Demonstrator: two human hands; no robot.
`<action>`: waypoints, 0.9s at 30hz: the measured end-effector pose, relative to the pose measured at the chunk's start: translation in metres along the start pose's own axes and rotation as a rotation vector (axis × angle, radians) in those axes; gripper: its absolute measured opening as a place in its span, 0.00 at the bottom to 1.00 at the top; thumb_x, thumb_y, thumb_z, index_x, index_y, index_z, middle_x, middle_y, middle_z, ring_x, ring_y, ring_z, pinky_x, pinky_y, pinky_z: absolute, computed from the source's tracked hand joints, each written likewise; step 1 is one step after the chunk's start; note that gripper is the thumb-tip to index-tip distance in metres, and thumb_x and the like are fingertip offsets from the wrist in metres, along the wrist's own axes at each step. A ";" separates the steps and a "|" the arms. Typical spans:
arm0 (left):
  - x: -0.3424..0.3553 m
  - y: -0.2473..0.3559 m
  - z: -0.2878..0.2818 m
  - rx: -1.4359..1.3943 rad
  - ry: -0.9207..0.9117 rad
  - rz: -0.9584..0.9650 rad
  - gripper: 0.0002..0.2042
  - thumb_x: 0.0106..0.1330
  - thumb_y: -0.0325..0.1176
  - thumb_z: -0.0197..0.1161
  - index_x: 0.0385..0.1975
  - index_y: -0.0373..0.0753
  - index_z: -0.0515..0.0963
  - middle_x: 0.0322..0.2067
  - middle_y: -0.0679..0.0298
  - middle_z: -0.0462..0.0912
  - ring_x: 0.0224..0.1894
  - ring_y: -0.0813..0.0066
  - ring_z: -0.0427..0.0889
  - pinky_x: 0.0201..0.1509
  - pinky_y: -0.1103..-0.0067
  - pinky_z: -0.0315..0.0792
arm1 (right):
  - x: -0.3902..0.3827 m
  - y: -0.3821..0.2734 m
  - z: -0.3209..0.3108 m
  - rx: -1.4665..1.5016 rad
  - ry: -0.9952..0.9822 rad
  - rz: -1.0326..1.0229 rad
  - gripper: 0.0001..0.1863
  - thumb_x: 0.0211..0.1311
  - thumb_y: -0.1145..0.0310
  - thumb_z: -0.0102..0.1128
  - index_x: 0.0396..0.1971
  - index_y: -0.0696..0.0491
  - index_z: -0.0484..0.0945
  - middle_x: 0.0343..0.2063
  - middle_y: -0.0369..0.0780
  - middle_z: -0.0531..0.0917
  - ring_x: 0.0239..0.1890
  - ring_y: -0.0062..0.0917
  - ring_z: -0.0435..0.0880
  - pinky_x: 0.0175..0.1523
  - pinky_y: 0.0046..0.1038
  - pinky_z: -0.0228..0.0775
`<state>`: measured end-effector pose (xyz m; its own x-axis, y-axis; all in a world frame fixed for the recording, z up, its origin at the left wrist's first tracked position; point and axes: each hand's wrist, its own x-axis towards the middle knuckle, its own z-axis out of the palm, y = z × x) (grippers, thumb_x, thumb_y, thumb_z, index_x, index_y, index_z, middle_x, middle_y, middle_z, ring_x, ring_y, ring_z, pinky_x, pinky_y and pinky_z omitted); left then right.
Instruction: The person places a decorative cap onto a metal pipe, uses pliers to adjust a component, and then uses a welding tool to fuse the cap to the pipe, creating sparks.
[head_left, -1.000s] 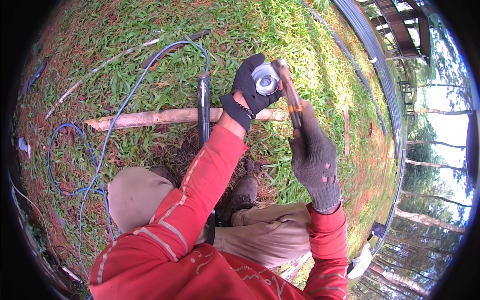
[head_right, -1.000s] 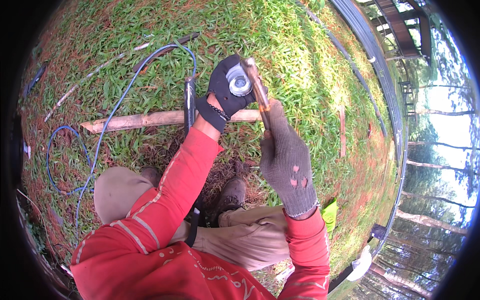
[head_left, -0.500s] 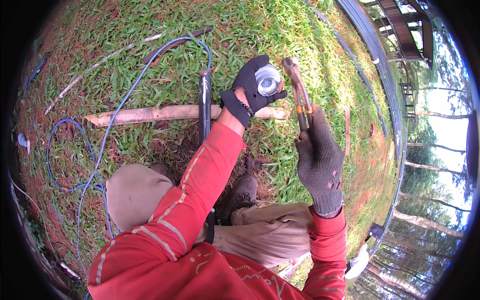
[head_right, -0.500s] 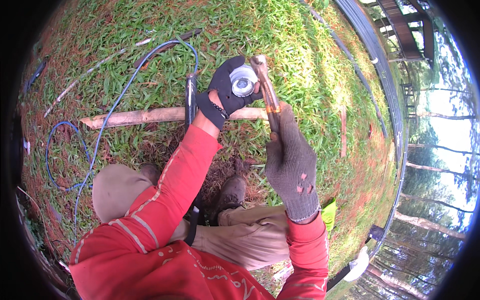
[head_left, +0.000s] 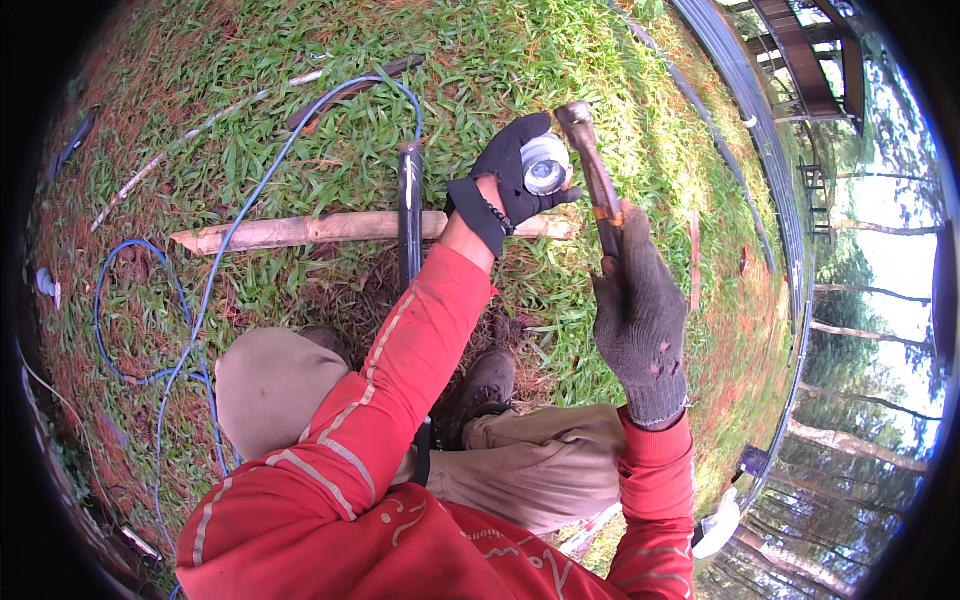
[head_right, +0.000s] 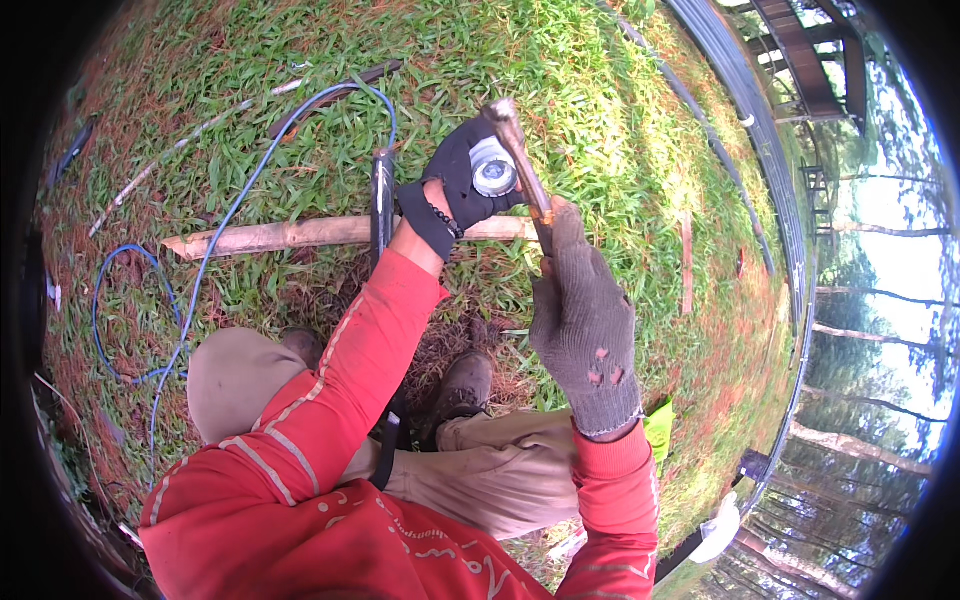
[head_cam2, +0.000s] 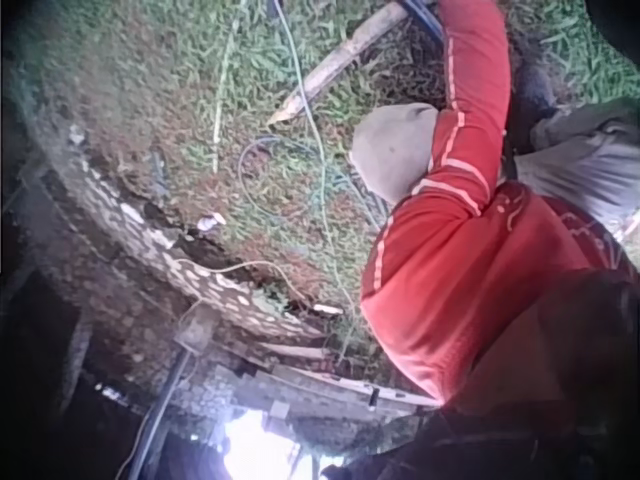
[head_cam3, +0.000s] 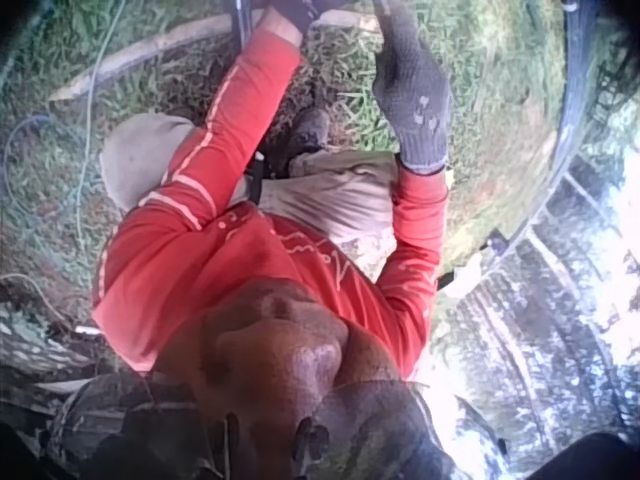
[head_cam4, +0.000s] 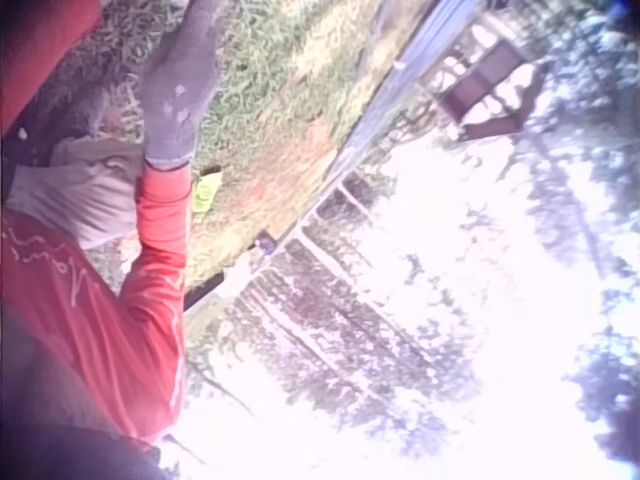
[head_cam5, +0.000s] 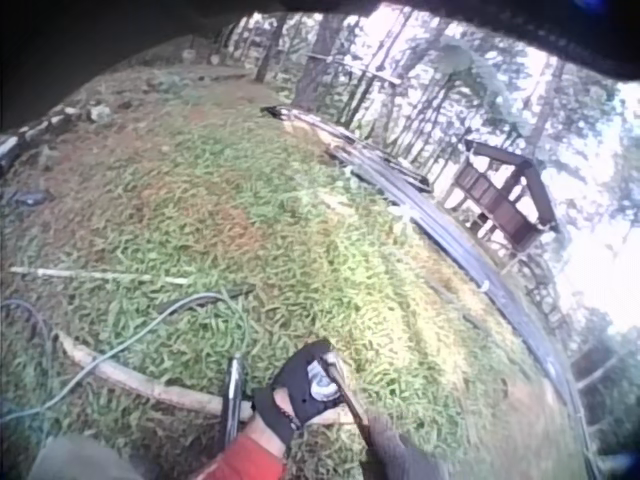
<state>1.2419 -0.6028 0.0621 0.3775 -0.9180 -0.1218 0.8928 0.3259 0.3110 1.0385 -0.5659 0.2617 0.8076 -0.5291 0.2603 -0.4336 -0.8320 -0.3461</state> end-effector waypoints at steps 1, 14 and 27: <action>0.001 0.003 0.003 -0.003 -0.001 -0.037 0.19 0.75 0.47 0.68 0.59 0.46 0.79 0.53 0.62 0.84 0.56 0.61 0.86 0.58 0.50 0.85 | 0.001 -0.001 -0.001 -0.083 -0.093 0.003 0.34 0.70 0.79 0.61 0.76 0.50 0.73 0.47 0.56 0.88 0.42 0.53 0.90 0.45 0.46 0.84; 0.001 0.018 0.006 -0.451 -0.072 -0.278 0.19 0.79 0.54 0.60 0.50 0.43 0.81 0.46 0.55 0.88 0.48 0.50 0.86 0.51 0.45 0.81 | -0.003 0.010 -0.002 0.041 -0.144 0.110 0.30 0.76 0.76 0.59 0.76 0.62 0.70 0.62 0.58 0.85 0.62 0.45 0.89 0.64 0.37 0.80; -0.012 0.015 0.028 -0.263 0.268 -0.212 0.12 0.79 0.46 0.61 0.55 0.50 0.79 0.44 0.57 0.84 0.51 0.44 0.85 0.54 0.41 0.85 | -0.004 0.013 -0.005 -0.051 -0.257 0.115 0.29 0.77 0.76 0.58 0.76 0.57 0.72 0.58 0.58 0.87 0.57 0.52 0.90 0.57 0.43 0.84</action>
<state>1.2441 -0.5931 0.0946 0.1985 -0.8911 -0.4081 0.9767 0.2146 0.0066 1.0272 -0.5754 0.2603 0.8239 -0.5665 -0.0172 -0.5426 -0.7796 -0.3127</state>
